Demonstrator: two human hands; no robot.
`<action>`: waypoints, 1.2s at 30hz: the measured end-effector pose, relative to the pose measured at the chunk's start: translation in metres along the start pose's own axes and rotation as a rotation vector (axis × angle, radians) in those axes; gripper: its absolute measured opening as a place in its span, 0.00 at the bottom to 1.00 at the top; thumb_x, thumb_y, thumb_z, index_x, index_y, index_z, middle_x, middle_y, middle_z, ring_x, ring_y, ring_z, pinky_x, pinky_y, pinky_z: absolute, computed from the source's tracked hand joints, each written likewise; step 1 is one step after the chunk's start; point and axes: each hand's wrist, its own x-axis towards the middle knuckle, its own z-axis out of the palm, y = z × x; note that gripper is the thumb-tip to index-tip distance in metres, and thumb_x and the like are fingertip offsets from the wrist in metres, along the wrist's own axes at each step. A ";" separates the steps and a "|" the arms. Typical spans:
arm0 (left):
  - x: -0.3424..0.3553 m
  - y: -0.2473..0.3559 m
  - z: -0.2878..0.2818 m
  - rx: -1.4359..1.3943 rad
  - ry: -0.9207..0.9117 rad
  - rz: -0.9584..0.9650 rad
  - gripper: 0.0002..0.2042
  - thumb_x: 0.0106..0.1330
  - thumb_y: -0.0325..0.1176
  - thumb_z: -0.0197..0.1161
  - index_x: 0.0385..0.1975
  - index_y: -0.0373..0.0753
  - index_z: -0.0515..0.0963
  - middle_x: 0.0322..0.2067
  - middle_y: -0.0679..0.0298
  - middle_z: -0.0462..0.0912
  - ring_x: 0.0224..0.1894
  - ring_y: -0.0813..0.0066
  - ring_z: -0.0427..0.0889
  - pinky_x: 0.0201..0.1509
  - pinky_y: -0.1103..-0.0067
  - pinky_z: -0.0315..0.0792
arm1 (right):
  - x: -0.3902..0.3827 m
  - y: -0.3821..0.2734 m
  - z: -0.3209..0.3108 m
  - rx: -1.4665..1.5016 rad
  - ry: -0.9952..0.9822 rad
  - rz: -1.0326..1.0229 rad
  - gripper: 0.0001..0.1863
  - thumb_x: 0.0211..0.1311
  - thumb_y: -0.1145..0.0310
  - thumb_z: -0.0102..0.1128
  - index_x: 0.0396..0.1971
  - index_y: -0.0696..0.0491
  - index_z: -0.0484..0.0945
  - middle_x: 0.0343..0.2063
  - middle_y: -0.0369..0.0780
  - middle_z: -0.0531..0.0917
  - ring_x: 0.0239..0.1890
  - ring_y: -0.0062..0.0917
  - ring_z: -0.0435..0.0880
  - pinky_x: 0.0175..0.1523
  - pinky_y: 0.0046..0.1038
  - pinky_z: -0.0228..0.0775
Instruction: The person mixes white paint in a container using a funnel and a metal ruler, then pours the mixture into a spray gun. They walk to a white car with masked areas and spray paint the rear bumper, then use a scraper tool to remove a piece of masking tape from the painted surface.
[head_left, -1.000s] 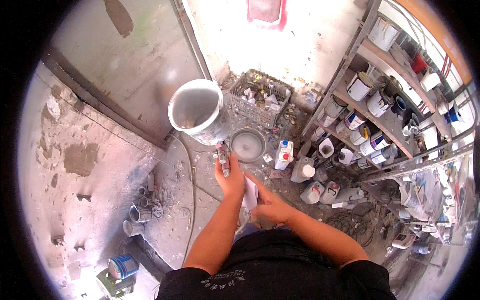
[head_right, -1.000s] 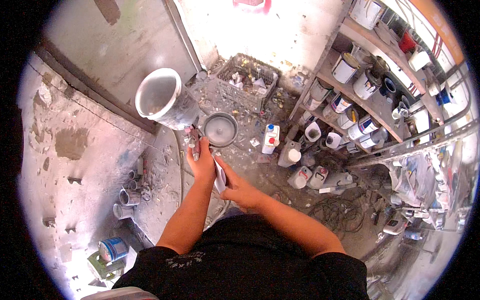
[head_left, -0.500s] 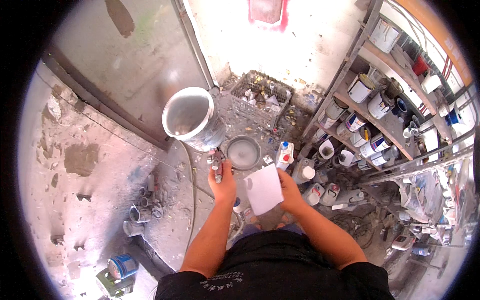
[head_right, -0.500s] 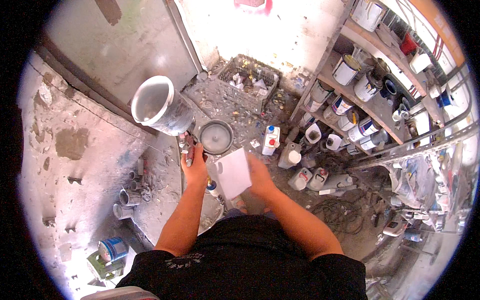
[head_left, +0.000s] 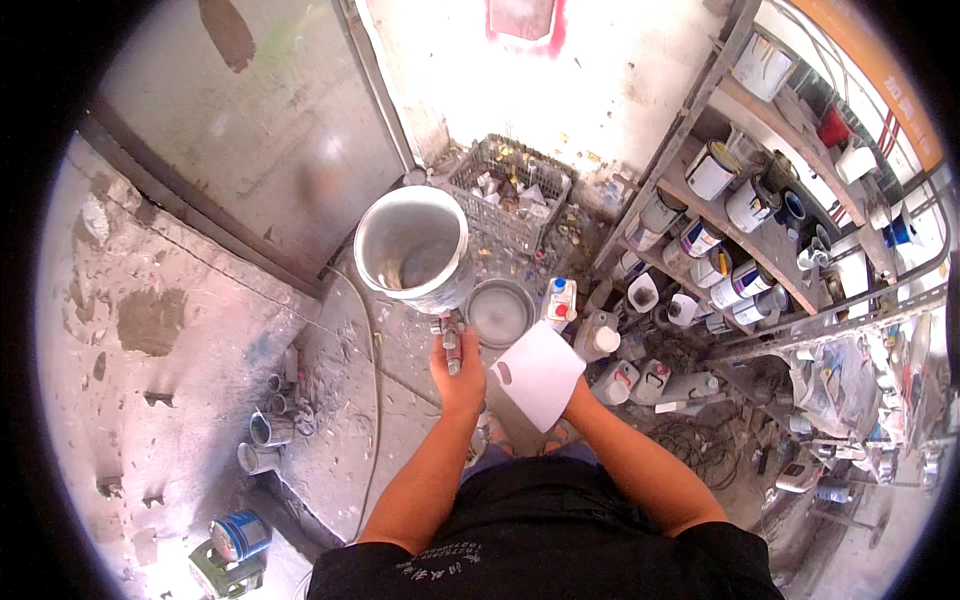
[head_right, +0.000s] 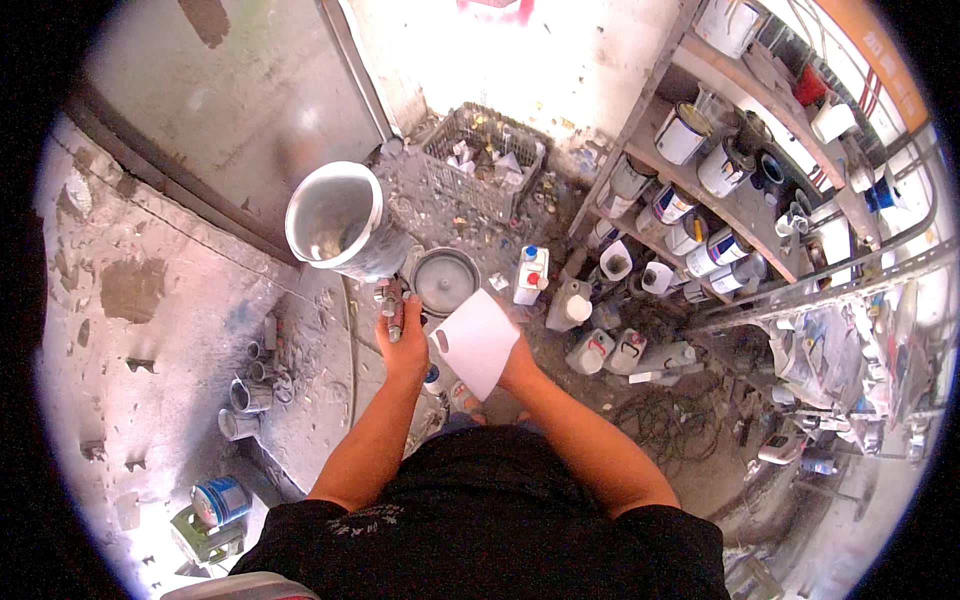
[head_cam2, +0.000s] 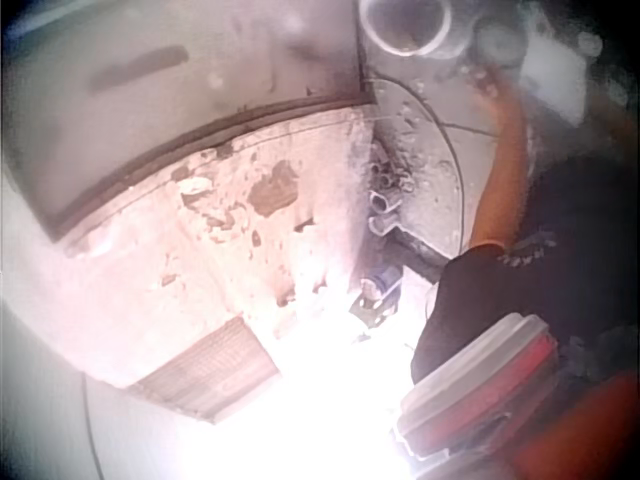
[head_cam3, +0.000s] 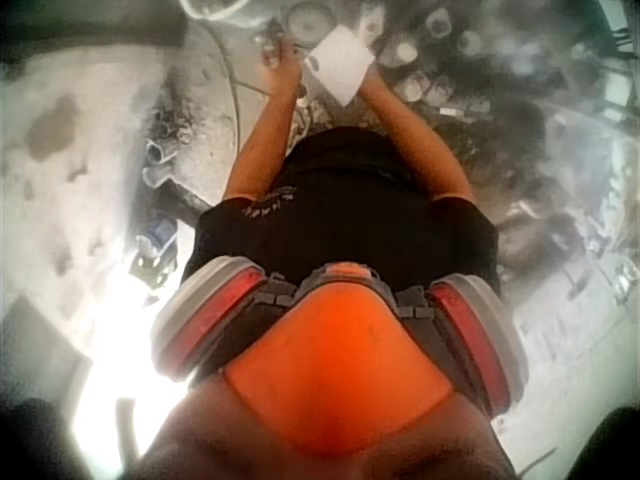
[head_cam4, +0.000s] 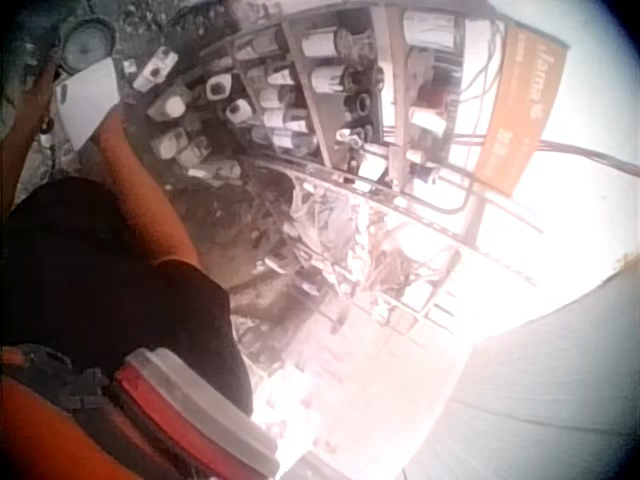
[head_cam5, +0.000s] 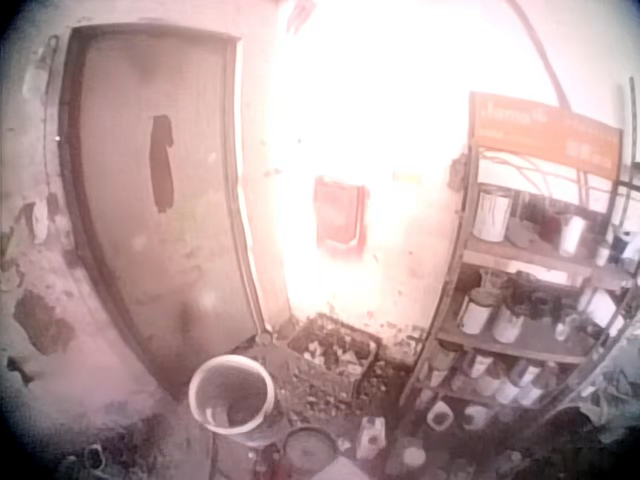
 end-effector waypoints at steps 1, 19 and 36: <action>-0.001 0.000 0.000 0.002 0.016 0.006 0.07 0.63 0.31 0.60 0.36 0.36 0.74 0.23 0.73 0.73 0.25 0.88 0.67 0.27 0.85 0.62 | -0.001 0.001 0.000 -0.082 0.014 -0.062 0.19 0.47 0.62 0.66 0.39 0.54 0.76 0.37 0.45 0.78 0.40 0.38 0.77 0.46 0.35 0.69; 0.000 -0.072 -0.030 0.358 -0.134 0.297 0.08 0.59 0.32 0.63 0.28 0.33 0.73 0.20 0.64 0.76 0.22 0.82 0.72 0.27 0.78 0.68 | 0.072 -0.135 -0.157 0.390 0.098 0.318 0.29 0.50 0.72 0.60 0.54 0.57 0.63 0.37 0.45 0.79 0.38 0.29 0.80 0.44 0.29 0.71; -0.013 -0.073 -0.033 0.396 -0.374 0.213 0.09 0.55 0.25 0.59 0.36 0.31 0.75 0.26 0.57 0.82 0.30 0.73 0.81 0.34 0.76 0.72 | 0.068 -0.168 -0.138 -0.695 -0.303 -0.634 0.17 0.48 0.60 0.60 0.37 0.54 0.77 0.40 0.38 0.78 0.55 0.33 0.70 0.65 0.55 0.44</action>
